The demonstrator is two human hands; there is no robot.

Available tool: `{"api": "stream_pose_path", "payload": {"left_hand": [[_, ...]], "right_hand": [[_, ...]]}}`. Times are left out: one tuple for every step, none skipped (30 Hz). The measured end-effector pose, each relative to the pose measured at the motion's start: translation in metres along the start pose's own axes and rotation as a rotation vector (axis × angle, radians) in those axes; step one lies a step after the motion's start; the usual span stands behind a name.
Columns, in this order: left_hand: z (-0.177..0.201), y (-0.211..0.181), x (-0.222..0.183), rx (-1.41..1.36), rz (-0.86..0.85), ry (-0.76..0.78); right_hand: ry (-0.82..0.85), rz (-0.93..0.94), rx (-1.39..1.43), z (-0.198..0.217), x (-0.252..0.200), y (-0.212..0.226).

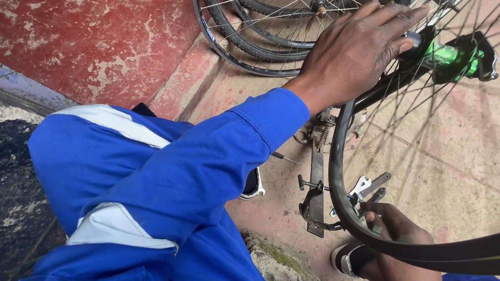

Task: Repairing a bicycle wheel by adjusting the tension of the spokes using a spoke wrench.

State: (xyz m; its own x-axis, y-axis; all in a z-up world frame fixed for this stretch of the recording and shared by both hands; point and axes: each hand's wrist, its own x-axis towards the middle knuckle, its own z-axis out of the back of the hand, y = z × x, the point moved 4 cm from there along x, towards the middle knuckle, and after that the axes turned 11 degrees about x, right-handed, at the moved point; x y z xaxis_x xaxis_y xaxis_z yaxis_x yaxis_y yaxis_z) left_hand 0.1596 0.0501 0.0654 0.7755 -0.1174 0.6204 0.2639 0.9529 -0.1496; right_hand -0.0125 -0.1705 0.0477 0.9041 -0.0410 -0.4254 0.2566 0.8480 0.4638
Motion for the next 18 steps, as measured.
{"api": "stream_pose_path", "payload": {"left_hand": [[0.001,0.000,0.000,0.000,0.001,0.000],[0.001,0.001,0.000,-0.008,-0.003,-0.006],[0.002,0.001,0.000,-0.017,-0.007,-0.012],[0.001,0.001,-0.001,-0.017,-0.007,-0.011],[-0.001,0.001,0.000,-0.008,-0.007,-0.011],[-0.003,0.001,0.000,0.002,-0.008,-0.010],[-0.002,0.000,0.000,0.001,-0.008,-0.010],[0.000,0.000,0.000,-0.010,-0.005,-0.015],[0.001,0.000,0.000,-0.021,-0.003,-0.020],[0.001,0.000,0.001,-0.021,-0.003,-0.020],[0.002,0.000,0.001,-0.033,-0.002,-0.025],[0.003,0.000,0.001,-0.045,-0.002,-0.030],[0.003,0.000,0.000,-0.044,-0.001,-0.030],[0.003,0.000,0.000,-0.038,-0.007,-0.038],[0.003,0.000,0.000,-0.031,-0.013,-0.046],[0.003,0.000,0.000,-0.031,-0.013,-0.046],[0.002,0.000,0.000,-0.039,-0.007,-0.033],[0.002,0.001,0.000,-0.046,-0.001,-0.021]], "right_hand": [[0.001,0.000,0.000,-0.001,0.003,-0.005],[0.010,-0.002,0.045,-0.003,0.007,-0.011],[0.018,-0.005,0.091,-0.005,0.010,-0.016],[0.019,-0.005,0.091,-0.005,0.011,-0.020],[0.014,0.088,-0.012,-0.005,0.012,-0.019],[0.008,0.181,-0.115,-0.006,0.012,-0.019],[0.008,0.180,-0.115,-0.006,0.012,-0.018],[-0.003,0.145,-0.149,-0.007,0.011,-0.019],[-0.014,0.110,-0.182,-0.007,0.011,-0.019],[-0.014,0.110,-0.182,-0.005,0.007,-0.012],[-0.004,0.036,-0.029,-0.003,0.003,-0.007],[0.006,-0.039,0.124,-0.001,-0.002,-0.002],[0.006,-0.038,0.124,-0.002,0.001,-0.008],[-0.007,0.072,-0.044,-0.003,0.004,-0.010],[-0.021,0.182,-0.211,-0.005,0.006,-0.012],[-0.021,0.182,-0.211,-0.005,0.008,-0.013],[0.010,0.149,-0.186,-0.006,0.010,-0.016],[0.041,0.116,-0.161,-0.007,0.013,-0.018]]}}
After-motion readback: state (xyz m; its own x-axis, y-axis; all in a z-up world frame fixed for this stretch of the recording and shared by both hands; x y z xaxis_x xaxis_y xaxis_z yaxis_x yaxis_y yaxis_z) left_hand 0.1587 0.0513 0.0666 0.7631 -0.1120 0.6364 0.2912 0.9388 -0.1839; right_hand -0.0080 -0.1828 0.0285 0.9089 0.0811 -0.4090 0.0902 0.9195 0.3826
